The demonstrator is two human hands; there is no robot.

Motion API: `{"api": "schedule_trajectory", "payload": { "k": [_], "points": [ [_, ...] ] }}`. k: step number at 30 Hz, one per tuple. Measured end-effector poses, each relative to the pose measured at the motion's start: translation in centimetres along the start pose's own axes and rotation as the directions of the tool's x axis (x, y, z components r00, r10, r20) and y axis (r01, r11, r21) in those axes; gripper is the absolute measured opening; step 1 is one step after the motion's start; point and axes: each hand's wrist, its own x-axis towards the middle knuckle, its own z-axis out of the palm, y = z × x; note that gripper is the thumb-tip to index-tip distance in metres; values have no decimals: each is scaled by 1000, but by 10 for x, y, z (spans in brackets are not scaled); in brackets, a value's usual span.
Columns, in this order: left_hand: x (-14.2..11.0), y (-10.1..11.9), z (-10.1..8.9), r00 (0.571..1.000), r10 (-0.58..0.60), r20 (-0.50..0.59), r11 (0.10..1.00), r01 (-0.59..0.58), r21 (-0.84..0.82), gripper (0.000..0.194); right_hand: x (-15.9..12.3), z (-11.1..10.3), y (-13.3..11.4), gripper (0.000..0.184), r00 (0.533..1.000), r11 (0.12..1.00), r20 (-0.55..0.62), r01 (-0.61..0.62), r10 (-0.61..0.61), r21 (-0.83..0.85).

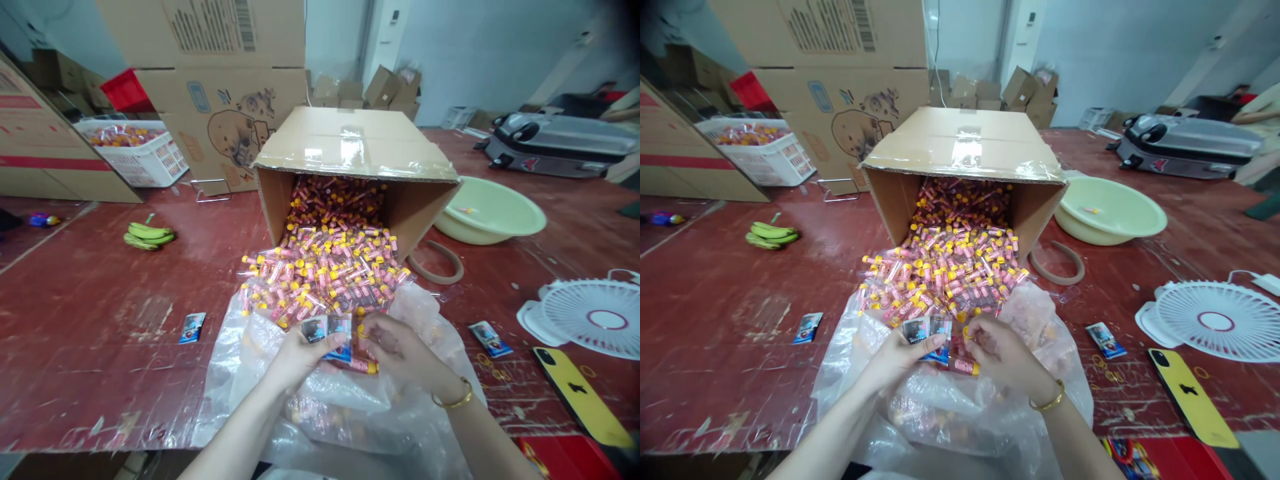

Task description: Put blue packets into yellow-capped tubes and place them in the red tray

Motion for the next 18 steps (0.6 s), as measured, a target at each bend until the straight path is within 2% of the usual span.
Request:
{"api": "schedule_trajectory", "payload": {
  "k": [2,4,6,9,12,18],
  "points": [
    [-1,0,1,1000,4,6,999,-4,33,36,2,-2,0,7,986,995,-169,16,0,96],
    [-1,-1,2,1000,8,19,997,-10,74,34,4,-6,-5,8,939,980,-343,71,-3,185],
    [0,-1,2,999,18,30,994,-21,111,31,5,-12,-14,8,893,964,-448,156,-45,215],
    [-1,0,4,997,64,36,986,-69,152,26,7,-20,-30,9,875,955,-456,257,-164,149],
    [-3,2,9,995,83,49,990,-87,108,25,9,-24,-40,11,872,939,-421,325,-251,115],
    [-3,1,15,999,35,37,998,-33,-45,32,6,-22,-41,12,879,939,-410,321,-245,127]
  ]
}}
